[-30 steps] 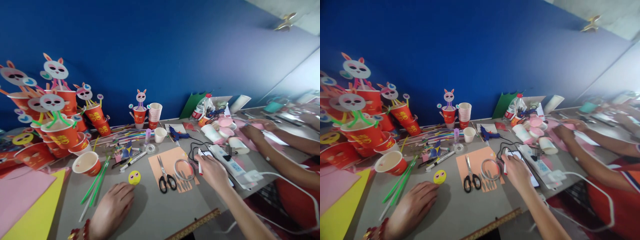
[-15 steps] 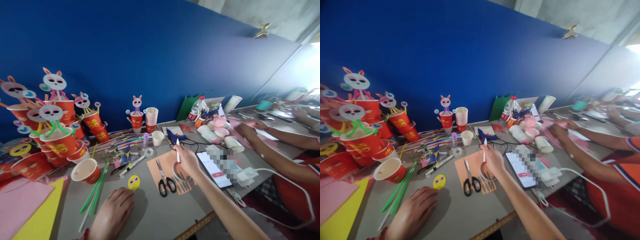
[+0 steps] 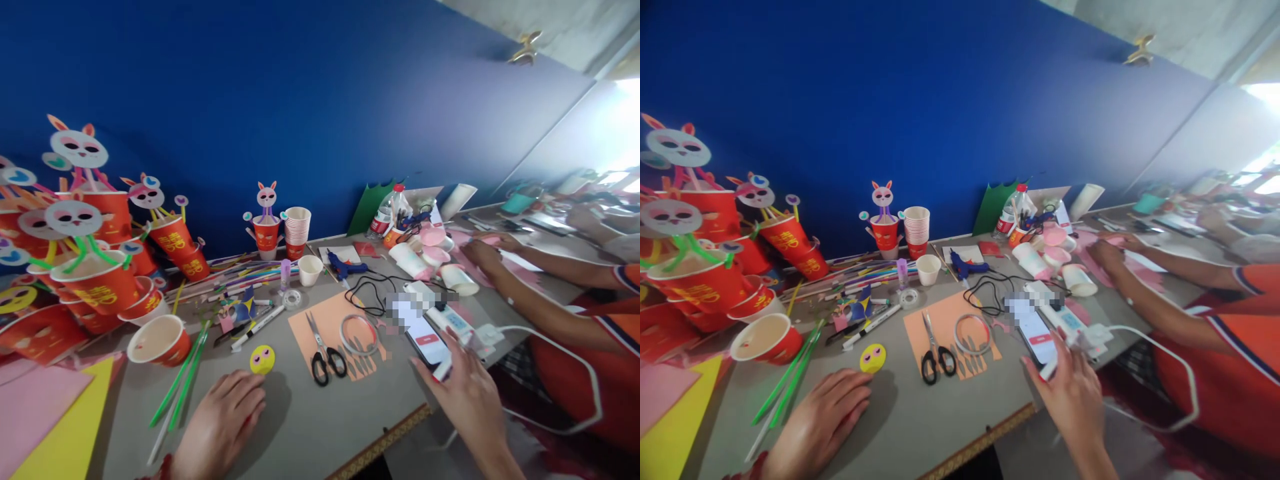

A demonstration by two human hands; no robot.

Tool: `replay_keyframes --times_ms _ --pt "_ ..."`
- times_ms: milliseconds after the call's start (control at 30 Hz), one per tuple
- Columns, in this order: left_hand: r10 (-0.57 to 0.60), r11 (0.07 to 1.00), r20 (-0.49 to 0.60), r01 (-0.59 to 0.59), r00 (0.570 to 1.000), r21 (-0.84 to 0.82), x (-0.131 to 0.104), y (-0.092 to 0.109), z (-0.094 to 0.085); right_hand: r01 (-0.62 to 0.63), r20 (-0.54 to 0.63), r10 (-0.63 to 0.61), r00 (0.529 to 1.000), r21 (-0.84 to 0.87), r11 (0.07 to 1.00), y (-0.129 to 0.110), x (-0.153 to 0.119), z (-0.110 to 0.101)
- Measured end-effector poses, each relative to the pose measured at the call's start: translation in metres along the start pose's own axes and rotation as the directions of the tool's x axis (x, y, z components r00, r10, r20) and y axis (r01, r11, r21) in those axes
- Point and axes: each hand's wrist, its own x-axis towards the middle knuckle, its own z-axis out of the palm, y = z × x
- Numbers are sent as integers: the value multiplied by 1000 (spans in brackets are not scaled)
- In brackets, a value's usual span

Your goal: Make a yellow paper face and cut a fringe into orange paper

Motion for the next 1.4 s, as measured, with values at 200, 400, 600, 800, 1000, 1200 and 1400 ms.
replay_keyframes --times_ms 200,400,600,800,1000,1200,1400 --pt "3 1000 53 -3 999 8 -5 -1 2 -57 50 60 997 -61 996 11 -13 2" --pt "19 1000 38 -19 999 11 -10 -5 5 -48 3 48 999 -65 997 20 -22 -1" --pt "-4 1000 32 5 999 -6 -10 -6 5 -38 -49 35 998 -75 996 21 -30 -9" --pt "1 1000 55 -1 999 0 -12 -6 5 -166 -33 166 986 18 986 21 -34 -17" --pt "-5 1000 47 5 999 11 -12 -8 7 -214 -23 217 976 98 972 36 -40 -22" --pt "9 1000 66 -10 998 16 -14 -11 10 -235 -32 239 971 96 967 44 -42 -27" --pt "2 1000 39 -2 999 9 -10 -8 7 -253 -25 259 966 137 958 46 -42 -28"
